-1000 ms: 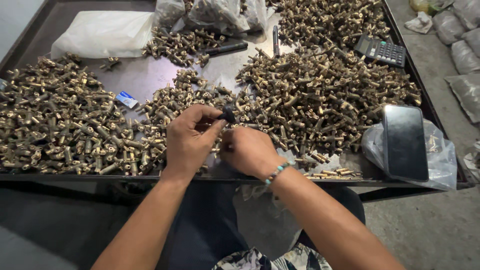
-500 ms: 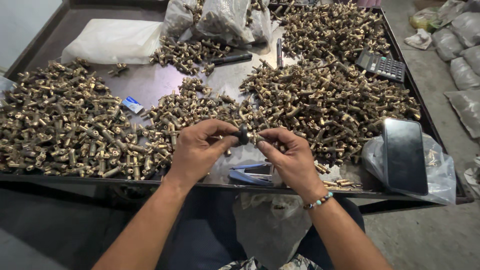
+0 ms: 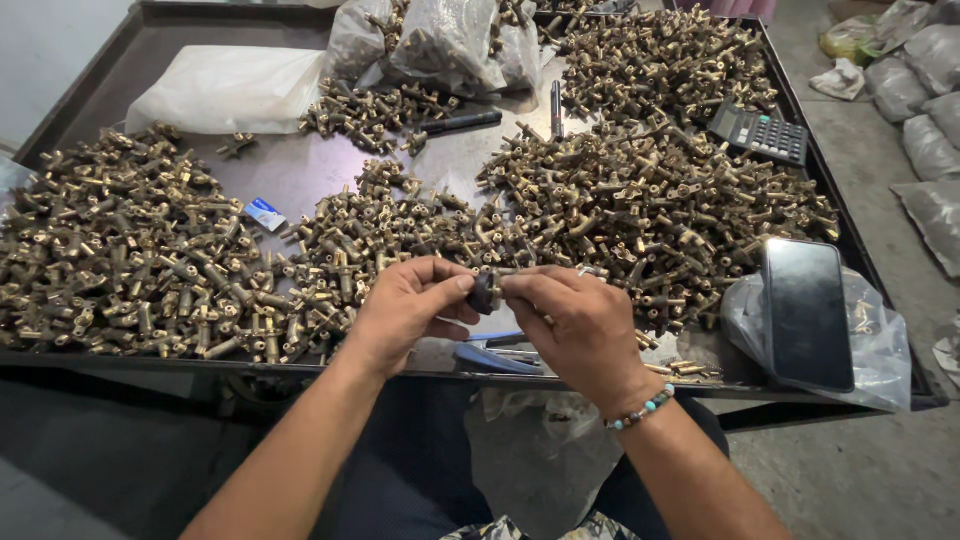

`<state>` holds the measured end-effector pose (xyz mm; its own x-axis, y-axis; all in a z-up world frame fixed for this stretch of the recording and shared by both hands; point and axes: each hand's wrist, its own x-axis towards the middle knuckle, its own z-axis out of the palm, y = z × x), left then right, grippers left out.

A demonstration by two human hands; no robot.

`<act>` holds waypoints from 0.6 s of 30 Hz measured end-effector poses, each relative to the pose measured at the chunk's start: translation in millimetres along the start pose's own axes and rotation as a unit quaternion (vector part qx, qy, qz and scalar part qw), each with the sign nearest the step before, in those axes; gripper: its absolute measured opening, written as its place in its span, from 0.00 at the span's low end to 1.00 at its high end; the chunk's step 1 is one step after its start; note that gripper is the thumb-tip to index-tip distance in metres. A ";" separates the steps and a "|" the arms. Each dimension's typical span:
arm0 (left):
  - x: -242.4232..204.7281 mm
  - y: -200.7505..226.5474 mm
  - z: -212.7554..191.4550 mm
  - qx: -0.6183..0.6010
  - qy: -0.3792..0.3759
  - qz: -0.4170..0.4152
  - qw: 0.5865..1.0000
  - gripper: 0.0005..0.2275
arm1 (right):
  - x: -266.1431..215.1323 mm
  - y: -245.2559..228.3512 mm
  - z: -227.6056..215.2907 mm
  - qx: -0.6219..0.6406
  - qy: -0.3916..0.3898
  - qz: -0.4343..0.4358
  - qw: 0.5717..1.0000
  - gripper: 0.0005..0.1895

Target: The person sits at a metal table covered in brass-colored metal components and repeatedly picks up a small black plastic piece and a metal piece to assemble them by hand. The person handles the items one at a time, fitting the black piece onto the metal component and placing the finished unit back onto the table.

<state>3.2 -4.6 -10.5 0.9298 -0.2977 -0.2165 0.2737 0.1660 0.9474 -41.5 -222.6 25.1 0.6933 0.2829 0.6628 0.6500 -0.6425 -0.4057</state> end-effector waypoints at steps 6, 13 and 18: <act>-8.2 22.4 -1.5 0.082 -0.040 0.129 0.988 0.07 | 8.5 17.0 16.7 0.384 -0.032 0.296 0.874 0.09; -29.3 37.7 17.5 0.435 0.103 0.482 0.754 0.08 | 3.4 30.7 32.8 0.515 0.011 0.439 0.736 0.07; -32.3 24.5 18.2 0.399 0.149 0.466 0.776 0.09 | 1.1 34.2 47.9 0.602 0.033 0.501 0.621 0.06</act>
<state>-24.6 -8.1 24.1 0.6799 -0.1479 0.7182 -0.6810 -0.4906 0.5436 -3.6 -210.1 -18.2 0.9490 0.1149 -0.2936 -0.3081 0.5359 -0.7861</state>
